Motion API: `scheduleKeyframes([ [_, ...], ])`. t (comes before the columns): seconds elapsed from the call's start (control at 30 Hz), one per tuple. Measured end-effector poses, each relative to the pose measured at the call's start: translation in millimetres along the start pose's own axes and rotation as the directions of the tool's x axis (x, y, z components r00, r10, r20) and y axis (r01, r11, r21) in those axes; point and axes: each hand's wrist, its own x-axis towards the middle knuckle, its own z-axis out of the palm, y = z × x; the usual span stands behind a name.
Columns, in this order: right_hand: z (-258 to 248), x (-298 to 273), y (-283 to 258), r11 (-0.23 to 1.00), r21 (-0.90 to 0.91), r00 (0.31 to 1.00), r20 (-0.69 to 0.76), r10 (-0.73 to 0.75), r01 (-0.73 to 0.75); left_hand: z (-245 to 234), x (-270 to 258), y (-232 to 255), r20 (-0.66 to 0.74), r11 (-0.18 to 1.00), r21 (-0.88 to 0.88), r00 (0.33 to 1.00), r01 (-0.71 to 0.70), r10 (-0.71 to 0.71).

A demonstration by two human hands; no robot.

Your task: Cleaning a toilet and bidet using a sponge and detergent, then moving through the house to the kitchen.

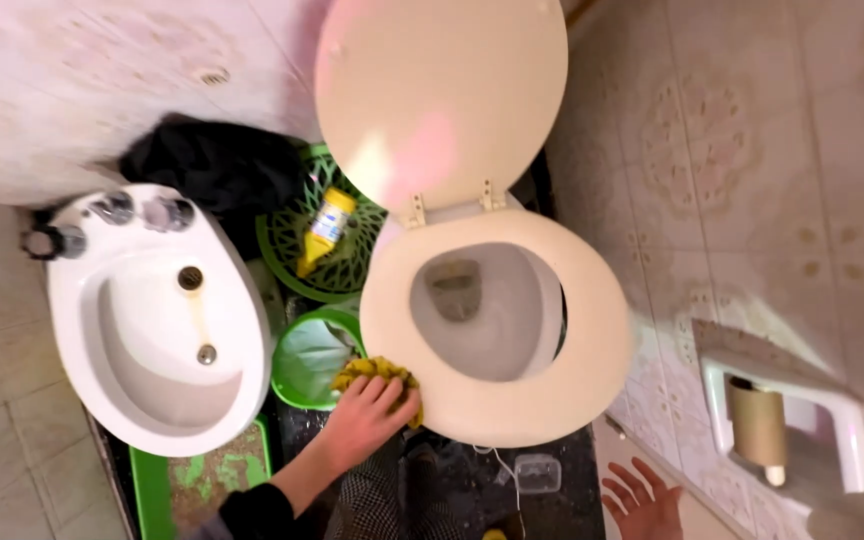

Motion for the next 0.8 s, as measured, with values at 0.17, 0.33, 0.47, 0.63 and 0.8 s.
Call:
scheduleKeyframes([
  [0.17, -4.6, -24.1, 17.6, 1.000, -0.002, 0.997, -0.067, 0.027, -0.027, 52.7, -33.3, 34.3, 0.133, 0.994, -0.093, 0.988, -0.064, 0.076],
  [0.33, -11.6, -23.3, 36.0, 0.998, -0.010, 0.993, -0.099, 0.063, -0.065, 125.8, -55.7, 47.1, 0.113, 0.976, -0.039, 0.970, -0.213, 0.216],
  [0.47, -27.5, -11.0, 55.3, 0.997, 0.041, 0.997, -0.026, 0.067, -0.066, 172.9, -67.2, 48.2, 0.139, 0.970, -0.047, 0.960, -0.240, 0.244],
  [0.63, -28.0, 5.4, 71.7, 0.974, 0.220, 0.986, 0.166, 0.011, -0.048, 211.6, -54.5, 56.7, 0.232, 0.986, -0.038, 0.958, -0.163, 0.168],
  [0.8, -21.6, 6.2, 60.4, 0.985, 0.172, 0.976, 0.216, -0.024, -0.014, 203.9, 0.7, 50.9, 0.238, 0.984, -0.116, 0.966, 0.136, -0.105],
])
